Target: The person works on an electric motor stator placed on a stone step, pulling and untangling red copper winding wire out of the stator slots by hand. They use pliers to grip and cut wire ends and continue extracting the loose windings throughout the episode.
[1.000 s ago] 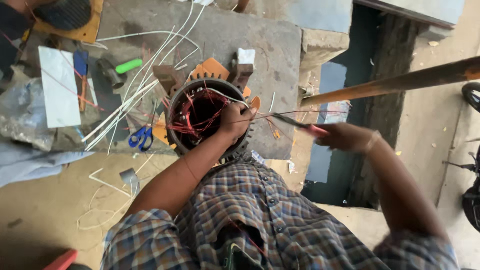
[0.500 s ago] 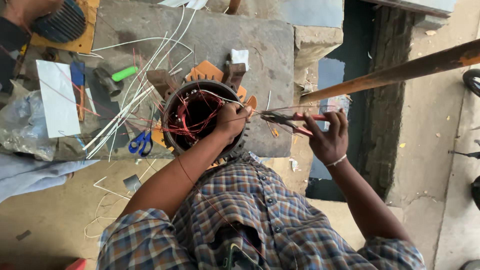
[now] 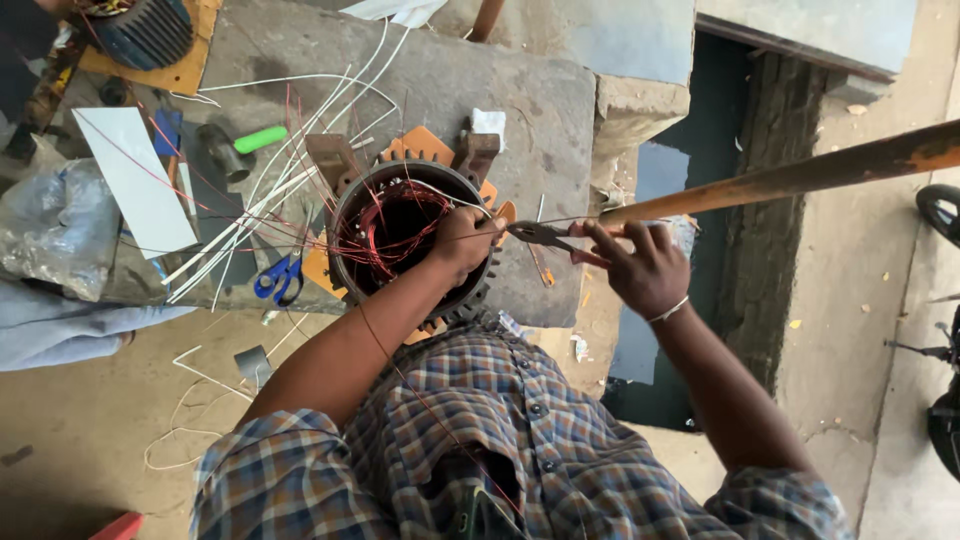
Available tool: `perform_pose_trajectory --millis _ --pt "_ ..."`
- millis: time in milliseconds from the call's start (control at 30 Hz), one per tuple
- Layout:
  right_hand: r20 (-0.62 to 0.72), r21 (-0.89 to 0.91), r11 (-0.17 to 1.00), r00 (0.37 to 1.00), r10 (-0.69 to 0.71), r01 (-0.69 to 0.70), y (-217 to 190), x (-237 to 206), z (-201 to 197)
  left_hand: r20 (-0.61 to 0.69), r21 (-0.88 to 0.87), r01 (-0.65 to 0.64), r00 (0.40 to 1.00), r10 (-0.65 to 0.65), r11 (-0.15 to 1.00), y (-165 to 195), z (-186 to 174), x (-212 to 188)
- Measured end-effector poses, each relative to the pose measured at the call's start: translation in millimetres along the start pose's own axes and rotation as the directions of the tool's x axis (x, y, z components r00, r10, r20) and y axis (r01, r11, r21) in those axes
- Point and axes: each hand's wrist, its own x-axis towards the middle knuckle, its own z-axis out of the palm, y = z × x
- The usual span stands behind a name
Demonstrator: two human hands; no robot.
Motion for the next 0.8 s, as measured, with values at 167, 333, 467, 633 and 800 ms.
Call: perform_pose_trajectory --millis 167,333,467,633,800 --pt "0.927 0.373 0.541 0.281 -0.248 -0.754 46.7 18.9 21.5 0.036 0.064 0.004 0.999 -0.007 0.998 -2.6 -3.9 -1.6" --pt "0.863 0.403 0.654 0.504 -0.038 -0.64 65.4 -24.6 1.5 0.11 -0.021 0.044 0.993 -0.042 0.999 6.9 -5.6 -7.9" --pt "0.073 -0.018 0.981 0.978 0.194 -0.194 38.5 -89.1 -22.9 0.09 0.078 0.026 0.995 -0.033 0.997 13.7 -3.8 -11.4" --pt "-0.274 -0.282 0.93 0.949 0.158 -0.237 22.3 -101.2 -2.0 0.144 0.045 0.072 0.986 -0.078 0.996 11.5 -9.1 -8.3" --pt "-0.243 -0.265 0.958 0.969 0.048 -0.113 16.5 -73.6 21.1 0.13 0.078 0.025 0.991 -0.035 0.997 1.4 -6.7 2.6"
